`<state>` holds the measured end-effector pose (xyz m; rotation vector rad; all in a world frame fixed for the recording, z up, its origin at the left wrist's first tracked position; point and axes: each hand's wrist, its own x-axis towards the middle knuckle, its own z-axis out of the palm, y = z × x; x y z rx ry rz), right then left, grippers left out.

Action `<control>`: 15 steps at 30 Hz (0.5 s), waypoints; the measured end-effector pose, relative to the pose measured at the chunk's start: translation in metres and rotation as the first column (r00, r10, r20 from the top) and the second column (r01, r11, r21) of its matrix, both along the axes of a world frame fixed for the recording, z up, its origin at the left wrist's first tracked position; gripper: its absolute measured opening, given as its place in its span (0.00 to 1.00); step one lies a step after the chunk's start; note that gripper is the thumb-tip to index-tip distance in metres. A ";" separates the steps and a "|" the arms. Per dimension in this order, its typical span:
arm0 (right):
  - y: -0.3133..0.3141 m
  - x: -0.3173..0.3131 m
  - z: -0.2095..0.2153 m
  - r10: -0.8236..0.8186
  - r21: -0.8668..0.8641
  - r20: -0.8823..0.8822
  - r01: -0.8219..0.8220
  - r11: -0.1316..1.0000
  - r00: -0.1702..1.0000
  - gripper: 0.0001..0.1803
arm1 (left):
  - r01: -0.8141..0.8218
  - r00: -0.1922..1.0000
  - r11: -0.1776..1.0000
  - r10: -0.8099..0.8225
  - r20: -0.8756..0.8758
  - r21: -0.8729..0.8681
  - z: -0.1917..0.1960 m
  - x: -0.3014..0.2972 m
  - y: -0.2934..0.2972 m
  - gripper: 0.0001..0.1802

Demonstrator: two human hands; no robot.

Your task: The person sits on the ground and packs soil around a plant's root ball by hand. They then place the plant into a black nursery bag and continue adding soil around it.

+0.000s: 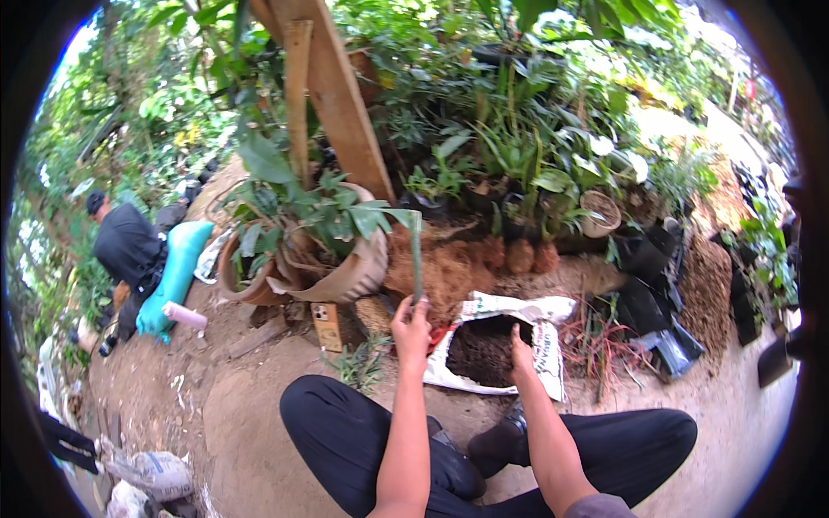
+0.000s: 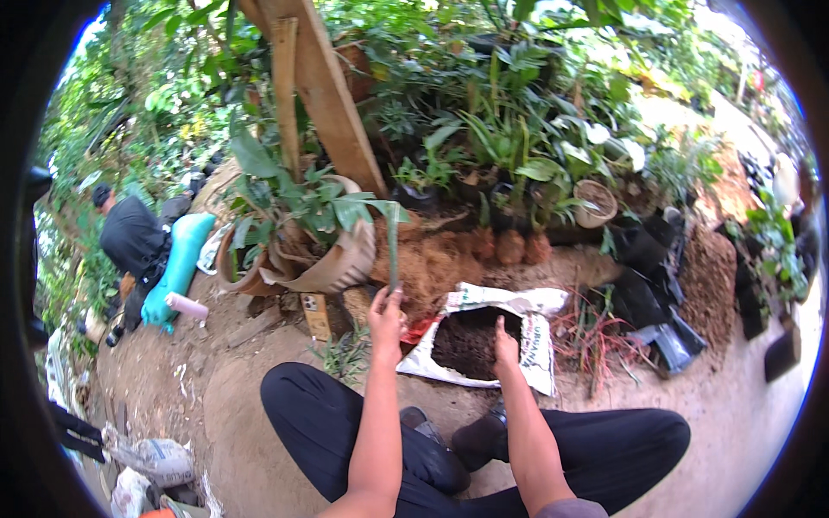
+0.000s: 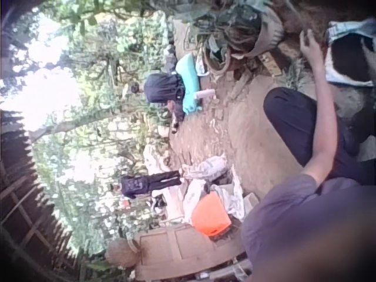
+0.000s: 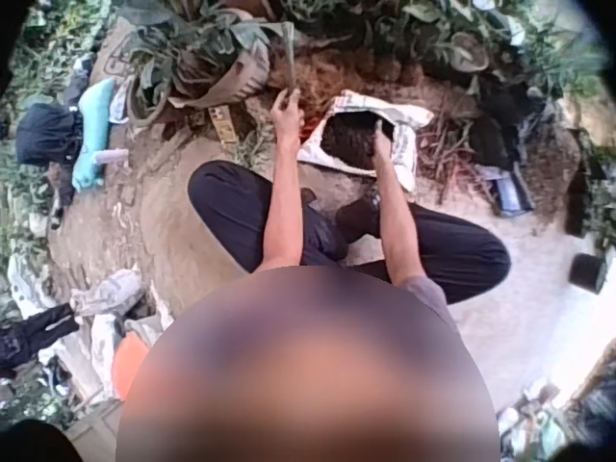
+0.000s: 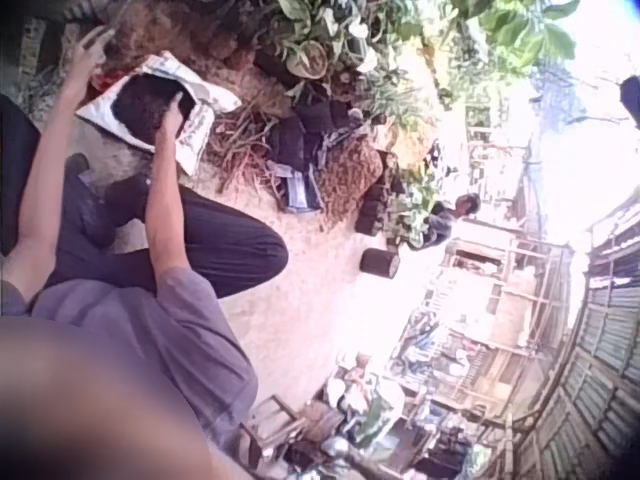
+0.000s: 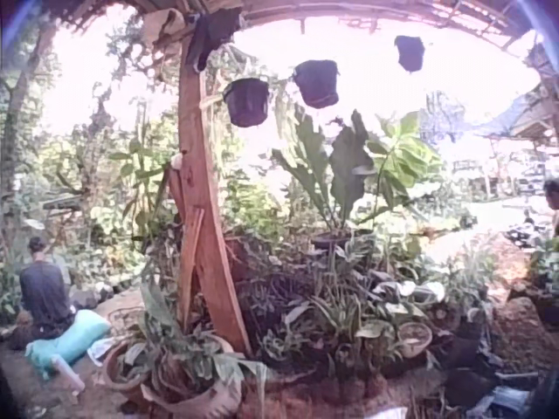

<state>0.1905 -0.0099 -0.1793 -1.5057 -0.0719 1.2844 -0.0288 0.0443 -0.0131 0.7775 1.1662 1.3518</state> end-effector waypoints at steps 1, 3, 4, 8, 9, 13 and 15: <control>-0.001 0.003 -0.002 -0.032 -0.053 0.091 0.037 0.998 0.995 0.34 | 0.002 1.000 1.000 -0.002 0.001 -0.019 0.001 0.001 0.000 0.13; -0.001 0.002 -0.007 -0.086 -0.040 0.181 0.095 0.995 0.980 0.38 | 0.031 0.999 0.999 -0.030 0.022 -0.042 0.003 0.000 0.000 0.10; -0.002 0.004 -0.007 0.007 -0.108 0.385 0.038 0.993 0.923 0.39 | 0.037 0.999 0.999 -0.036 0.024 -0.026 0.004 0.002 -0.001 0.11; -0.008 0.004 -0.002 0.167 -0.143 0.663 -0.095 0.985 0.730 0.37 | 0.050 0.998 0.998 -0.048 0.034 -0.042 0.008 0.005 -0.002 0.12; -0.009 0.003 -0.001 0.164 -0.137 0.712 -0.094 0.986 0.683 0.37 | 0.054 0.998 0.998 -0.053 0.038 -0.027 0.009 0.005 -0.003 0.13; -0.012 0.002 0.006 0.266 -0.197 0.813 -0.185 0.963 0.519 0.39 | 0.048 0.997 0.998 -0.046 0.063 -0.038 0.011 0.006 -0.003 0.14; -0.018 -0.004 0.005 0.373 -0.290 0.843 -0.257 0.922 0.388 0.43 | 0.035 0.997 0.999 -0.033 0.072 -0.031 0.011 0.005 -0.002 0.14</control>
